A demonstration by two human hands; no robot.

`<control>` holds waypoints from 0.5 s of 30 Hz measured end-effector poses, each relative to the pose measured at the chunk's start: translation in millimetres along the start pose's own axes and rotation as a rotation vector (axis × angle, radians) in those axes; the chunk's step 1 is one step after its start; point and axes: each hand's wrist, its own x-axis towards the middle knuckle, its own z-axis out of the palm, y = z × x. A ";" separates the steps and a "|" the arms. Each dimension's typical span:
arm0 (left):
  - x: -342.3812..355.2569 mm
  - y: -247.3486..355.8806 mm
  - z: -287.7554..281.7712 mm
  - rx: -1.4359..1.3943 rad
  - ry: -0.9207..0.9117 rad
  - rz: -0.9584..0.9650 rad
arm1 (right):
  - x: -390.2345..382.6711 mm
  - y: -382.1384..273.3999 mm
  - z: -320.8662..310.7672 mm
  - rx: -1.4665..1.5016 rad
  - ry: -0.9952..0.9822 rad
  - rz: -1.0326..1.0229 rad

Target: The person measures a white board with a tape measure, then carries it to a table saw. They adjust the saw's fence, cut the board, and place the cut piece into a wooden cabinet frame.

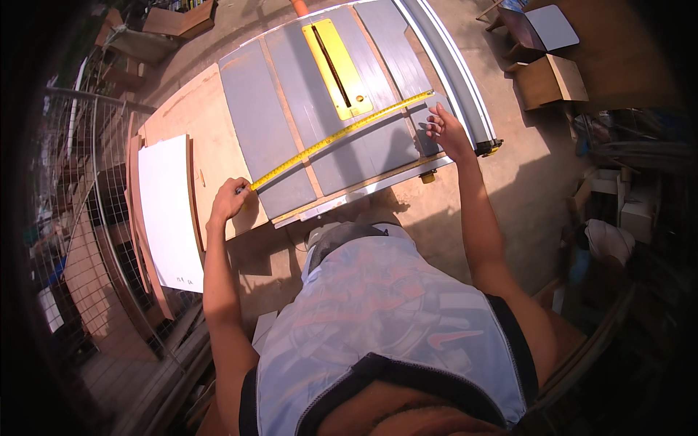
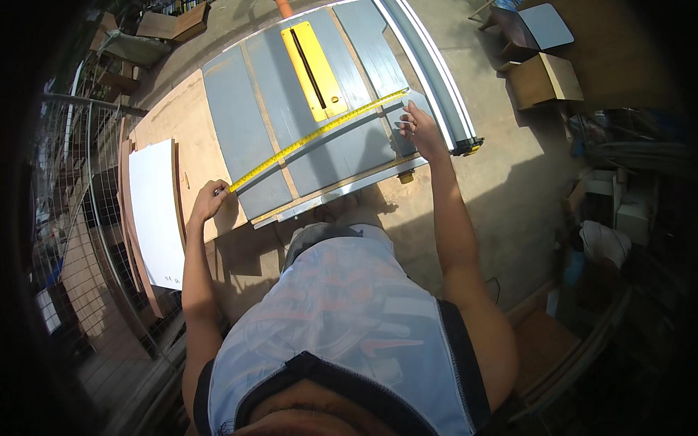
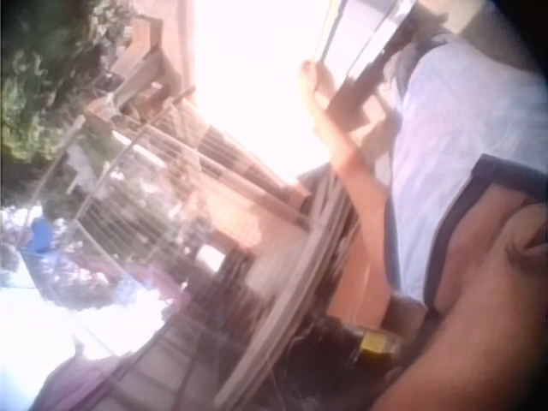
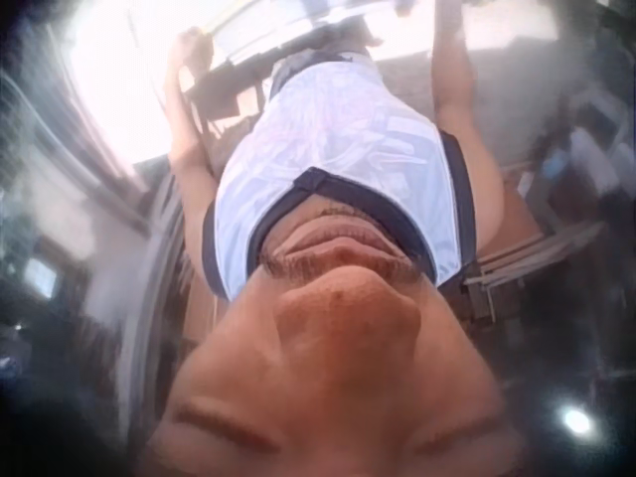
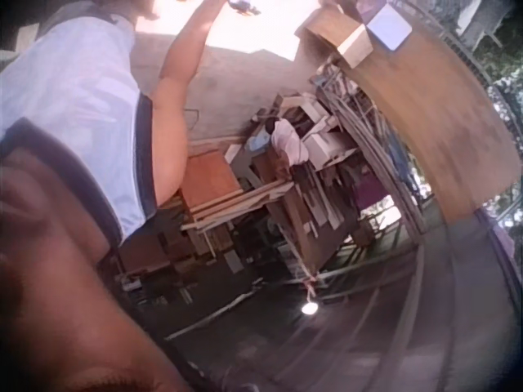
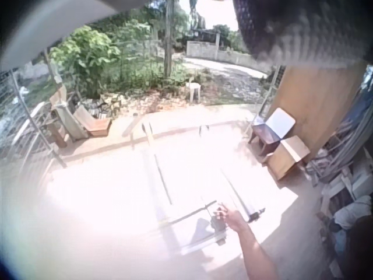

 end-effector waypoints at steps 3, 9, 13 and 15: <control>37.3 17.6 -7.0 0.083 -0.015 -0.065 | -17.7 13.9 -12.3 -0.173 0.045 0.012; 102.7 25.6 -19.6 0.161 -0.007 -0.047 | -54.0 48.3 -84.8 -0.303 0.059 0.209; 132.0 26.8 -25.1 0.197 -0.004 -0.015 | -55.6 70.4 -126.1 -0.316 0.143 0.316; 142.8 34.7 -28.3 0.209 -0.005 -0.008 | -51.7 86.3 -137.7 -0.299 0.203 0.343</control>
